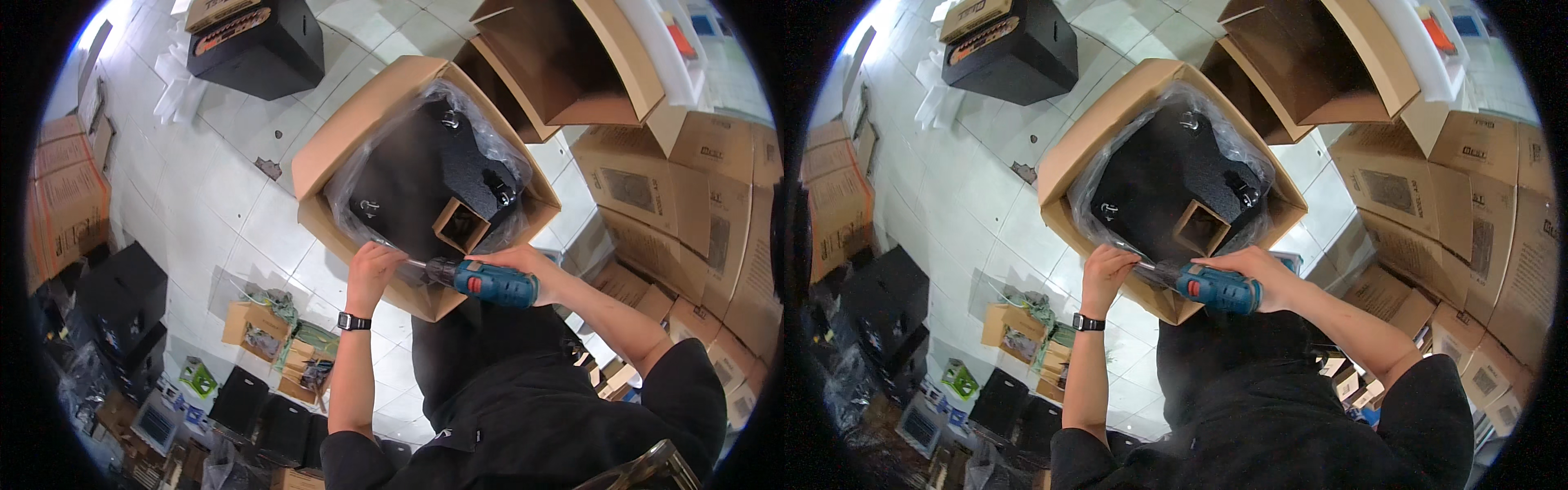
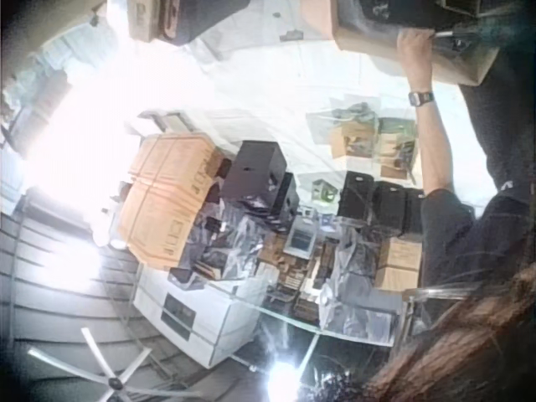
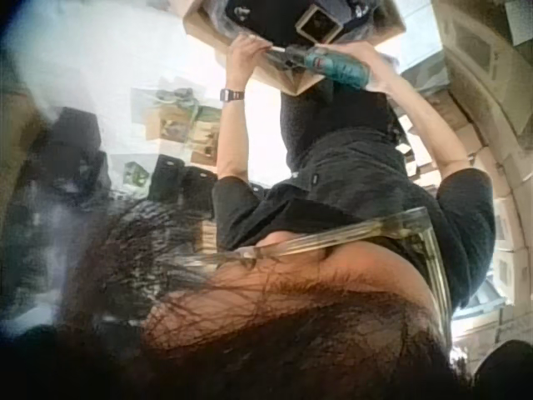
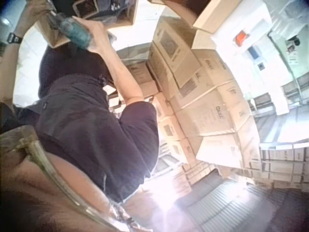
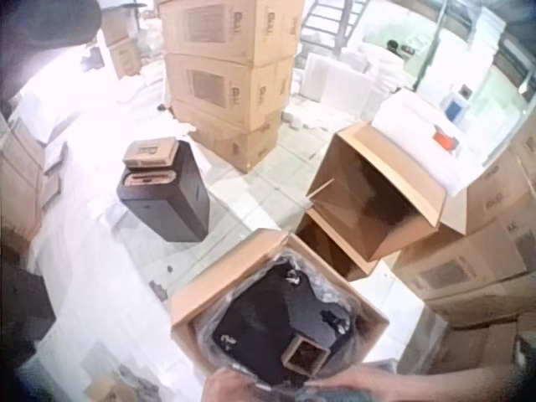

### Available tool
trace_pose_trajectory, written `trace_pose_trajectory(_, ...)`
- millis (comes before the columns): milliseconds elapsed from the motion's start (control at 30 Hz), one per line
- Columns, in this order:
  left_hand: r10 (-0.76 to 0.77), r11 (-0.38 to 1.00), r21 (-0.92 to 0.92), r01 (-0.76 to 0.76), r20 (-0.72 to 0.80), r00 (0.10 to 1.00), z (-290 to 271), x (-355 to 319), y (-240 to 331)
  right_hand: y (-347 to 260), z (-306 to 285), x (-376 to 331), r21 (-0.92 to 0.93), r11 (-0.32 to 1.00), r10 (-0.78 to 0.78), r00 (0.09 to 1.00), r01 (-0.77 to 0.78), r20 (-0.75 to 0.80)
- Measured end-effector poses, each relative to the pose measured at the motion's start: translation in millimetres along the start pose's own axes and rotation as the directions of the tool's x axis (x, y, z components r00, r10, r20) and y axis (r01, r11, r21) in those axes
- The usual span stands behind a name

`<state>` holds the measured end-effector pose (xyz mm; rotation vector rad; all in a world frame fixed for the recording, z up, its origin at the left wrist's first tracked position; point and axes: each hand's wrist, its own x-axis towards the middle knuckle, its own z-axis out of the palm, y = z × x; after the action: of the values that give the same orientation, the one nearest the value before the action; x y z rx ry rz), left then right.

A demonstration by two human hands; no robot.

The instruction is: The person uses a cordless drill to fasten screws into the bottom of a black speaker-like object inside a cardboard box. They repeatedly position screws and drive them in, working on multiple attachment points on the object's base.

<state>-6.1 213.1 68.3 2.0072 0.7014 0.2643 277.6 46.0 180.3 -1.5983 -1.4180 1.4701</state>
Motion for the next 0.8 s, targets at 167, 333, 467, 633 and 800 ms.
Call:
trace_pose_trajectory(167,-0.151,0.988,-0.009,0.154,-0.246,0.958,14.6,-14.6,-21.4,-28.0,-7.0,57.4,-0.364,0.925,0.185,0.964,-0.106,0.189)
trace_pose_trajectory(333,-0.276,0.958,-0.098,0.268,-0.556,0.784,38.8,4.9,-52.1,-29.4,16.9,103.8,-0.408,0.91,0.143,0.98,-0.075,0.139)
trace_pose_trajectory(467,-0.611,0.786,-0.362,0.5,-0.577,0.543,38.4,47.4,-48.6,-41.0,32.2,148.9,-0.204,0.971,0.132,0.991,-0.127,0.012)
trace_pose_trajectory(633,-0.744,0.663,-0.591,0.459,-0.589,0.316,70.5,64.0,-86.0,-39.2,51.8,182.0,-0.124,0.97,0.202,0.977,-0.21,-0.074)
trace_pose_trajectory(800,-0.753,0.656,-0.658,0.37,-0.603,0.263,83.4,76.7,-81.2,-28.9,54.0,189.1,-0.155,0.935,0.303,0.946,-0.318,-0.111)
